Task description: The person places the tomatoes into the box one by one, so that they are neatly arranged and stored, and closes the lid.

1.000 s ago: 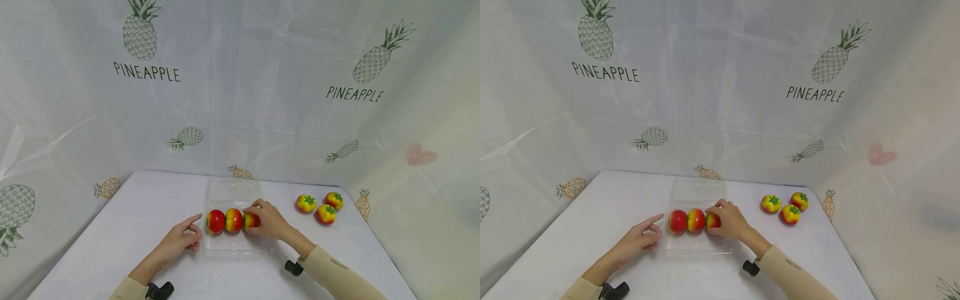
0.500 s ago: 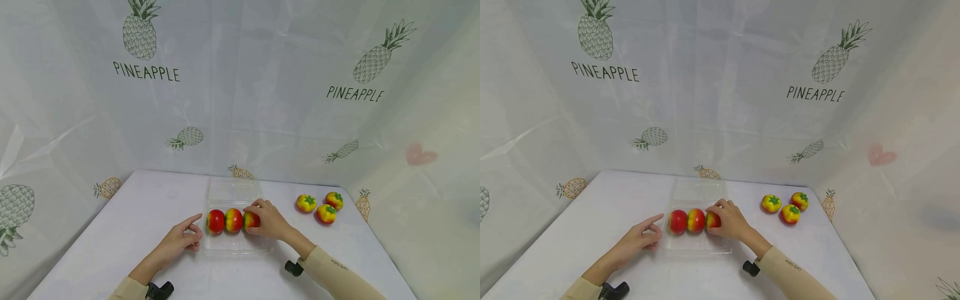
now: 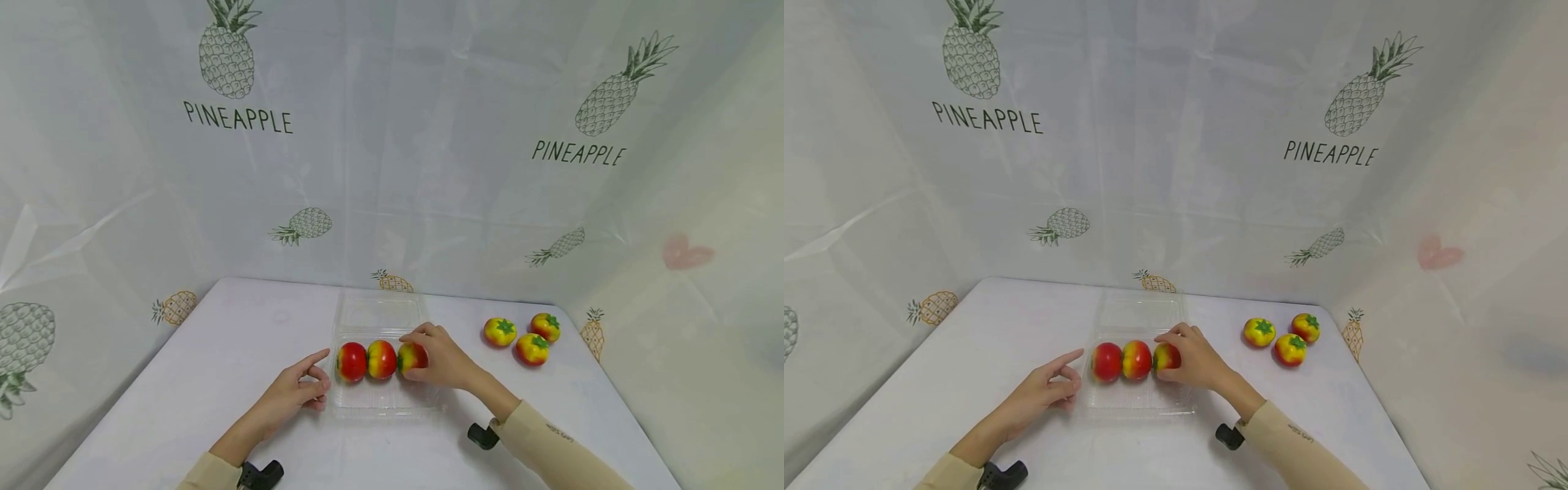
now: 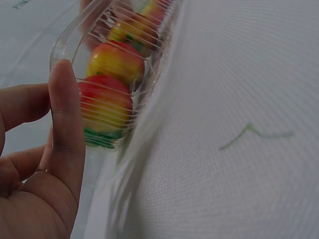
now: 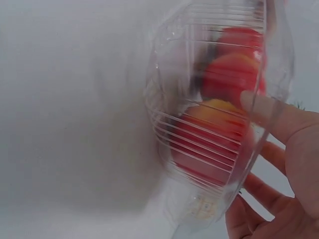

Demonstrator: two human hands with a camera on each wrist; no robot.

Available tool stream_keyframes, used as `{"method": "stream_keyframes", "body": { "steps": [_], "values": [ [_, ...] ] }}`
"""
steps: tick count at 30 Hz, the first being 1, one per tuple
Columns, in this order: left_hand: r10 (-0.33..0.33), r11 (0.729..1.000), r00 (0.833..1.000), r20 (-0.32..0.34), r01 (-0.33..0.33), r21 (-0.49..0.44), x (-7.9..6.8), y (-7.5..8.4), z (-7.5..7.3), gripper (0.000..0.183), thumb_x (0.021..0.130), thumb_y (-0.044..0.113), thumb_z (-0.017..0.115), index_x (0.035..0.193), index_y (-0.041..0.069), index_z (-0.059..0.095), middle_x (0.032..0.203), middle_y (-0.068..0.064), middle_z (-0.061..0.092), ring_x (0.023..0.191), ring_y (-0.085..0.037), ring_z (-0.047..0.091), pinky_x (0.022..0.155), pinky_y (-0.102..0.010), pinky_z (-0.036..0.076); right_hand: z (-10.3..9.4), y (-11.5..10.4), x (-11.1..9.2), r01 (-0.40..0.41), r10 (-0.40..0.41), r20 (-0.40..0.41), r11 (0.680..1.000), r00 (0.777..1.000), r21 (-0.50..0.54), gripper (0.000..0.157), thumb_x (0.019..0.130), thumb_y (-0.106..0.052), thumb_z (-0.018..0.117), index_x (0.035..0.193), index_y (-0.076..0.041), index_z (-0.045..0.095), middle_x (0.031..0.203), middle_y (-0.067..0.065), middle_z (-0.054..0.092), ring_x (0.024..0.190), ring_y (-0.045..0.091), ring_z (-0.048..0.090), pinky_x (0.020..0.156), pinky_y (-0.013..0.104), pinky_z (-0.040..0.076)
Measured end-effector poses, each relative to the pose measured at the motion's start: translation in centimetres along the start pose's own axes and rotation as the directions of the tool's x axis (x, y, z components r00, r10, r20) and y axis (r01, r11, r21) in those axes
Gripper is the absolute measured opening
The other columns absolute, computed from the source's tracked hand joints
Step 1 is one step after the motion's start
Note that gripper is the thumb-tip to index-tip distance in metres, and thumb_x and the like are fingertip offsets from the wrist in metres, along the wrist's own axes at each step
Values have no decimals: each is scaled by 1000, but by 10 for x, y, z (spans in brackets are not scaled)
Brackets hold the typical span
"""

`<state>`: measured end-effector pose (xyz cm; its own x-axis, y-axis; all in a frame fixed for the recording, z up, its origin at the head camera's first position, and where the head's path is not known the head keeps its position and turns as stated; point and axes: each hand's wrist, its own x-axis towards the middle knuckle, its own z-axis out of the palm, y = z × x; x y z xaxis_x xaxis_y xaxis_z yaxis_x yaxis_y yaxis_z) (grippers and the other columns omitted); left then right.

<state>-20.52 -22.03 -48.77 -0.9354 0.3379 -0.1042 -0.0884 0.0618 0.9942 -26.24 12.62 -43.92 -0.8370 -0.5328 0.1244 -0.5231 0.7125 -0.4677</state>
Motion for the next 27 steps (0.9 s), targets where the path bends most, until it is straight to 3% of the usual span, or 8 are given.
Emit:
{"method": "stream_keyframes", "body": {
  "steps": [5, 11, 19, 27],
  "values": [
    [0, 1000, 1000, -2, 0, -1, 0, 0, 0, 73, 104, 9, 69, 166, 3, 30, 118, -16, 53, 88, -22, 66, 78, -33, 65, -7, 3, -1, -18, 19, -11, 998, 1000, 65, 55, 88, -26, 89, 138, -17, 69, 134, 7, 59, 122, 31, 54, 99, 49, 60],
    [2, 1000, 1000, -1, -2, -5, -1, 0, 1, 75, 103, 10, 70, 166, 2, 30, 118, -16, 53, 88, -22, 66, 78, -33, 65, -15, 8, -5, -12, 14, -36, 999, 999, 50, 57, 89, -29, 89, 140, -15, 68, 134, 7, 60, 121, 32, 57, 92, 41, 60],
    [3, 1000, 1000, 5, -3, -8, 0, 0, 0, 74, 103, 10, 70, 166, 3, 31, 117, -16, 54, 87, -21, 67, 78, -32, 65, -24, 24, -17, -5, 10, -98, 998, 995, 55, 55, 89, -28, 88, 140, -18, 68, 133, 10, 62, 122, 34, 60, 93, 45, 62],
    [-4, 1000, 1000, -1, 4, -4, 0, -1, 0, 72, 104, 9, 68, 166, 3, 31, 117, -15, 54, 87, -21, 67, 77, -32, 65, -34, 36, -30, -61, 68, -154, 997, 986, 49, 57, 88, -24, 89, 140, -18, 67, 134, 14, 61, 123, 38, 61, 94, 49, 62]
  ]
}}
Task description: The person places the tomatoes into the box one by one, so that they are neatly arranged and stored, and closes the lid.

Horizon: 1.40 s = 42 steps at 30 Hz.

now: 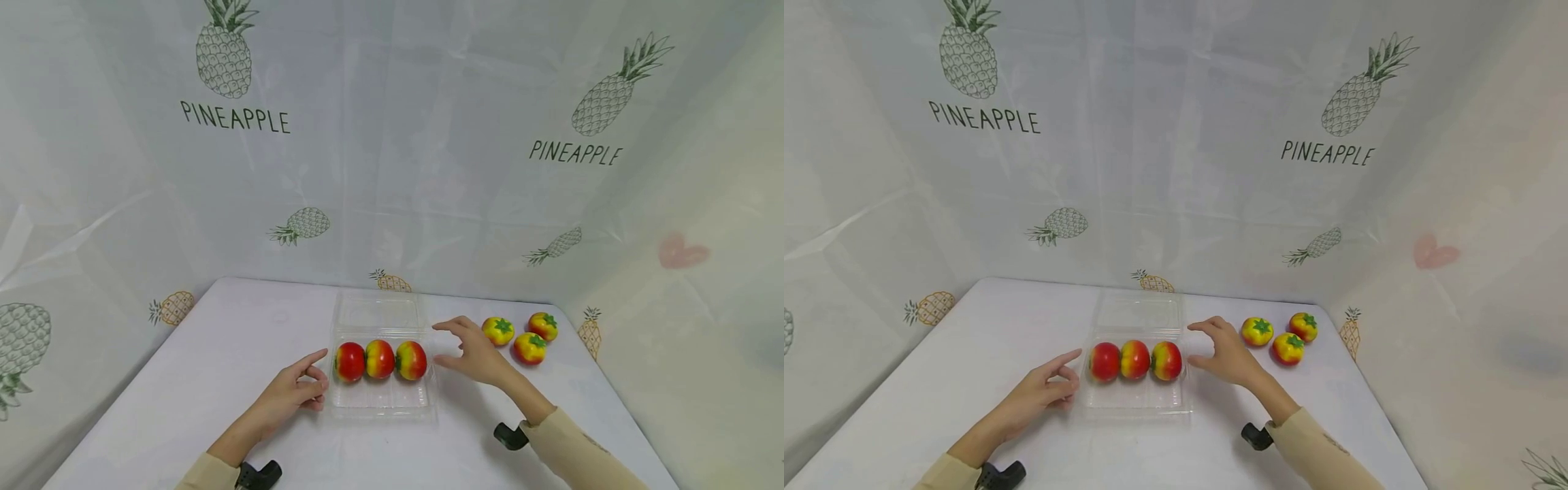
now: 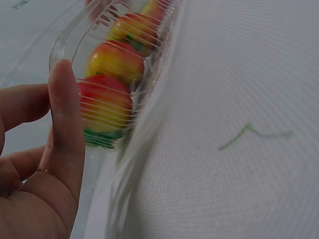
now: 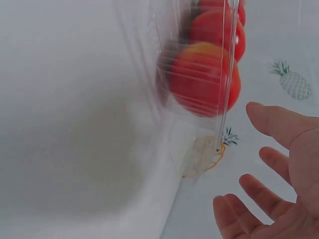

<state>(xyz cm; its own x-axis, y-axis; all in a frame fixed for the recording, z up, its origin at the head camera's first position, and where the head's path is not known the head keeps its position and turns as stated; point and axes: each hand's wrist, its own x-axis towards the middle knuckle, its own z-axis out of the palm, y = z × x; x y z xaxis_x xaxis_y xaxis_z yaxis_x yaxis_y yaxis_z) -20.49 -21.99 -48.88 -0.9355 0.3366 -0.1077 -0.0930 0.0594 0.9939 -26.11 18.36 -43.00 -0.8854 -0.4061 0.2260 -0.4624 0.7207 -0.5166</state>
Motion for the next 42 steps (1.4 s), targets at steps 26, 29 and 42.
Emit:
{"method": "stream_keyframes", "body": {
  "steps": [26, 29, 42],
  "values": [
    [-3, 1000, 1000, 0, 3, -5, -2, 0, 0, 75, 103, 10, 70, 166, 3, 30, 118, -15, 54, 88, -22, 66, 78, -33, 65, -33, 67, -24, -127, 114, -127, 987, 985, -94, 57, 90, -21, 87, 142, -10, 65, 136, 21, 60, 126, 44, 58, 104, 62, 54],
    [-7, 1000, 1000, 2, 7, -10, -2, 0, 0, 76, 103, 11, 71, 166, 3, 30, 118, -15, 53, 88, -22, 66, 78, -33, 65, -36, 77, -22, -138, 120, -151, 983, 981, -118, 56, 90, -17, 86, 141, -7, 65, 133, 24, 59, 122, 44, 57, 104, 64, 54],
    [1, 1000, 1000, -8, -1, 6, -4, 4, 1, 75, 103, 11, 71, 165, 2, 31, 118, -16, 54, 88, -22, 66, 78, -32, 65, -50, 109, -7, -250, 219, -154, 943, 964, -221, 63, 93, -27, 84, 147, -6, 60, 138, 30, 53, 123, 50, 55, 106, 74, 45]
  ]
}}
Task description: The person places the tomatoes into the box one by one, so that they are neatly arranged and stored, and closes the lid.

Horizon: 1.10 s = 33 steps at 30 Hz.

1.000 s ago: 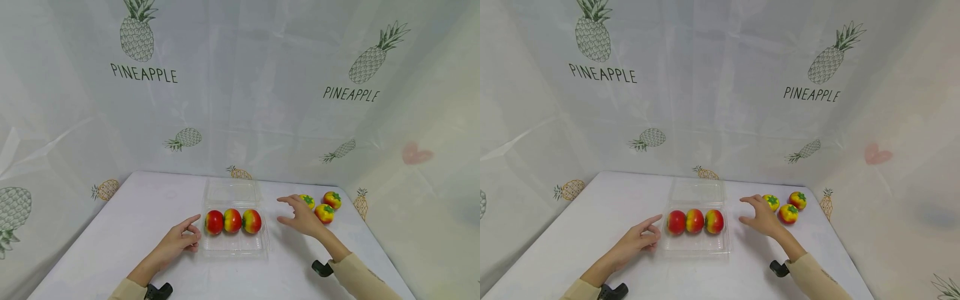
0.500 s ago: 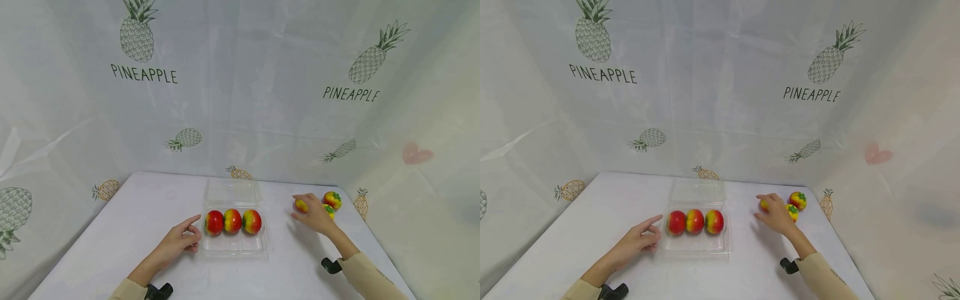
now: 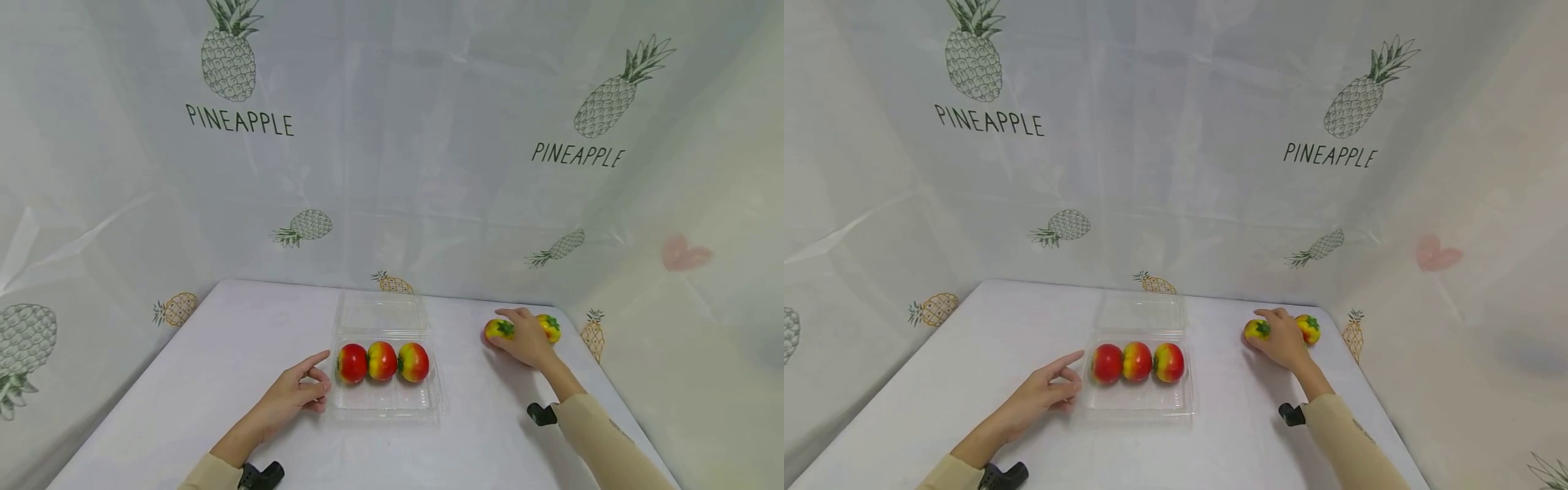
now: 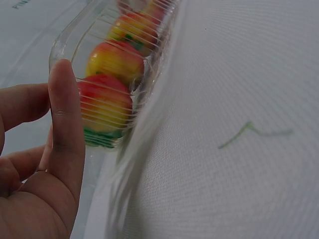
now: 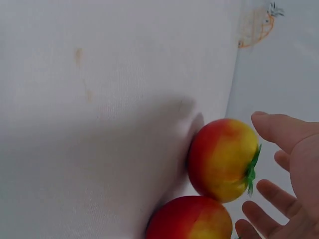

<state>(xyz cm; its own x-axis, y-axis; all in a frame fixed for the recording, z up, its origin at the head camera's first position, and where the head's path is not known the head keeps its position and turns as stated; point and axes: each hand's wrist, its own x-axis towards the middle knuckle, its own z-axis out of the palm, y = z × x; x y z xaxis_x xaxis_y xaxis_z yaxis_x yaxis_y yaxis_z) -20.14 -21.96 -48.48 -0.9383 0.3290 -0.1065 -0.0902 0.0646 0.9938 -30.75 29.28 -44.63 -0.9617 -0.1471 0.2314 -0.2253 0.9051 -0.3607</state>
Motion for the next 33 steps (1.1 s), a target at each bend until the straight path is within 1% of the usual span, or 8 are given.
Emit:
{"method": "stream_keyframes", "body": {
  "steps": [6, 12, 15, 18, 22, 25, 28, 33],
  "values": [
    [7, 1000, 1000, 6, -7, 3, 1, -2, -1, 73, 103, 10, 69, 166, 2, 31, 118, -16, 54, 88, -22, 66, 78, -32, 65, 2, 10, 3, -34, 35, 22, 998, 999, -61, 66, 92, -35, 83, 145, -4, 59, 140, 33, 54, 125, 54, 52, 103, 78, 44],
    [9, 1000, 1000, 5, -9, 4, 2, -2, -1, 74, 103, 11, 70, 165, 2, 31, 117, -15, 54, 87, -22, 66, 78, -32, 65, 4, 13, 5, -77, 80, 38, 994, 996, -79, 64, 91, -39, 82, 139, -3, 60, 129, 29, 62, 117, 49, 57, 101, 75, 46],
    [8, 1000, 1000, 6, -8, 4, 3, -2, -1, 73, 104, 11, 70, 165, 3, 31, 116, -15, 54, 87, -22, 66, 78, -32, 65, 4, 13, 5, -83, 87, 48, 994, 995, -76, 63, 91, -39, 82, 138, -3, 60, 129, 29, 63, 117, 49, 57, 102, 76, 44],
    [8, 1000, 1000, 9, -8, 5, 3, -3, -1, 73, 104, 11, 70, 166, 2, 31, 116, -15, 54, 88, -22, 66, 78, -32, 65, 5, 12, 5, -80, 83, 62, 995, 995, -56, 63, 92, -38, 82, 140, -4, 60, 137, 30, 59, 123, 51, 55, 105, 78, 42],
    [5, 1000, 1000, 5, -5, 5, 3, -3, -1, 74, 103, 11, 70, 165, 2, 31, 116, -15, 54, 88, -22, 66, 78, -32, 65, 7, 10, 7, -52, 54, 74, 998, 996, -22, 64, 93, -33, 82, 145, -5, 57, 146, 31, 53, 129, 53, 52, 108, 78, 40],
    [0, 1000, 1000, 0, 0, 3, 3, -3, -1, 74, 103, 11, 70, 165, 2, 31, 117, -15, 54, 88, -22, 66, 78, -32, 65, 10, 6, 10, -30, 29, 87, 999, 996, 12, 64, 94, -29, 81, 146, -3, 55, 148, 29, 52, 130, 52, 51, 110, 75, 41],
    [0, 1000, 1000, -1, 0, 3, 3, -3, -1, 74, 103, 11, 71, 165, 2, 32, 117, -15, 54, 88, -22, 67, 78, -33, 65, 13, 3, 11, -31, 26, 99, 998, 995, 52, 61, 94, -26, 82, 145, -3, 56, 148, 26, 52, 130, 48, 53, 112, 69, 44],
    [0, 1000, 1000, 2, 0, 5, 3, -3, -2, 75, 102, 12, 72, 165, 3, 32, 116, -15, 55, 88, -21, 67, 78, -32, 65, 18, -3, 13, -14, 5, 95, 995, 995, 97, 61, 94, -20, 82, 146, -3, 55, 149, 24, 54, 133, 46, 53, 114, 67, 44]
  ]
}}
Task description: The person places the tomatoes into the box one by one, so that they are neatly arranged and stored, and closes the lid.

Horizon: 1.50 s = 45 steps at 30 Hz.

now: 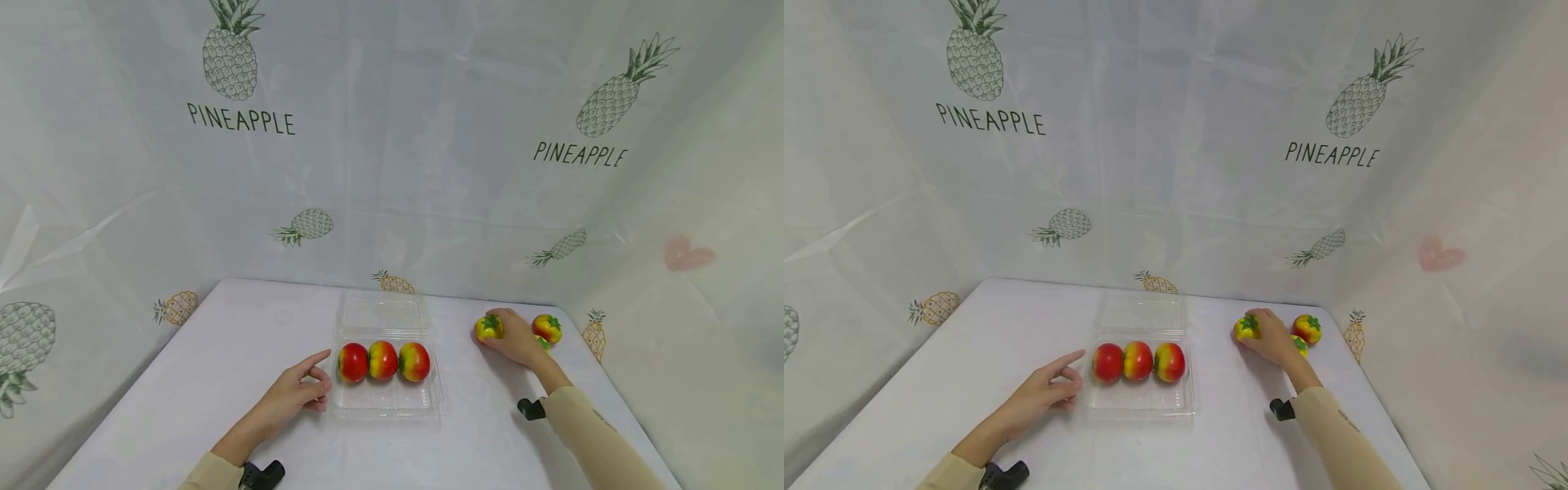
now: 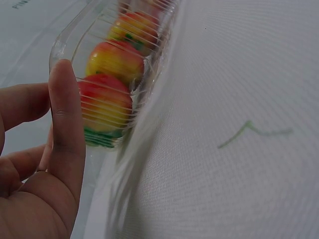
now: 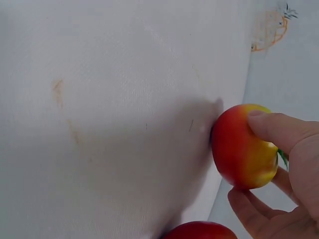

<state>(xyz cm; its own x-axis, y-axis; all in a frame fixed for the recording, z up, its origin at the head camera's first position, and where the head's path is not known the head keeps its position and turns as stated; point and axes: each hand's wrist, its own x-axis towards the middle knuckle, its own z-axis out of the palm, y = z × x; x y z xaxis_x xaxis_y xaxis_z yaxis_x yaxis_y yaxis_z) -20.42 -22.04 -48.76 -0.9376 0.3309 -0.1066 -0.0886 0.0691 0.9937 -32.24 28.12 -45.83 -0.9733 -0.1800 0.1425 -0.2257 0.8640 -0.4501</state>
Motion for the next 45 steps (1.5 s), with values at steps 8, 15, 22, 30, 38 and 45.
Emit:
{"method": "stream_keyframes", "body": {
  "steps": [8, 15, 22, 30, 38, 45],
  "values": [
    [4, 1000, 1000, 6, -4, -2, 1, 1, 0, 75, 103, 12, 71, 165, 2, 31, 116, -15, 55, 88, -21, 66, 78, -32, 65, 9, -5, 4, 36, -36, -5, 999, 999, 33, 61, 93, -15, 83, 144, -4, 53, 145, 22, 58, 132, 44, 55, 114, 65, 44],
    [0, 1000, 1000, 6, 0, -1, 0, 0, 0, 74, 103, 11, 70, 165, 2, 31, 116, -15, 55, 87, -21, 66, 79, -32, 65, 15, -9, 5, 37, -36, -21, 999, 999, 28, 51, 92, -16, 84, 136, -6, 60, 148, 22, 55, 134, 45, 54, 113, 62, 47],
    [-2, 1000, 1000, 7, 2, -7, -1, -1, 0, 75, 103, 11, 70, 166, 2, 31, 117, -15, 54, 88, -22, 66, 79, -33, 65, 20, -11, 7, 60, -59, -47, 998, 997, 33, 50, 91, -16, 86, 135, -8, 64, 148, 20, 55, 133, 43, 56, 112, 60, 49],
    [2, 1000, 1000, 8, -2, -3, -1, 1, 0, 76, 103, 13, 72, 165, 2, 31, 116, -15, 55, 88, -22, 66, 79, -33, 65, 26, -15, 11, 132, -128, -58, 989, 990, 66, 54, 92, -11, 85, 140, -7, 61, 151, 20, 55, 132, 42, 57, 114, 62, 46],
    [2, 1000, 1000, 3, -2, -2, 0, 2, 0, 76, 102, 13, 72, 166, 3, 31, 116, -15, 55, 88, -22, 66, 78, -33, 65, 27, -20, 15, 107, -103, -46, 991, 994, 79, 51, 93, -15, 84, 139, -10, 63, 151, 19, 54, 132, 42, 55, 114, 62, 47],
    [-5, 1000, 1000, 3, 5, -11, 0, 1, 0, 75, 102, 12, 71, 166, 3, 31, 116, -15, 55, 87, -22, 66, 78, -32, 65, 32, -21, 16, 117, -112, -60, 990, 992, 84, 50, 93, -12, 84, 139, -8, 64, 150, 20, 54, 130, 42, 56, 114, 62, 47]
  ]
}}
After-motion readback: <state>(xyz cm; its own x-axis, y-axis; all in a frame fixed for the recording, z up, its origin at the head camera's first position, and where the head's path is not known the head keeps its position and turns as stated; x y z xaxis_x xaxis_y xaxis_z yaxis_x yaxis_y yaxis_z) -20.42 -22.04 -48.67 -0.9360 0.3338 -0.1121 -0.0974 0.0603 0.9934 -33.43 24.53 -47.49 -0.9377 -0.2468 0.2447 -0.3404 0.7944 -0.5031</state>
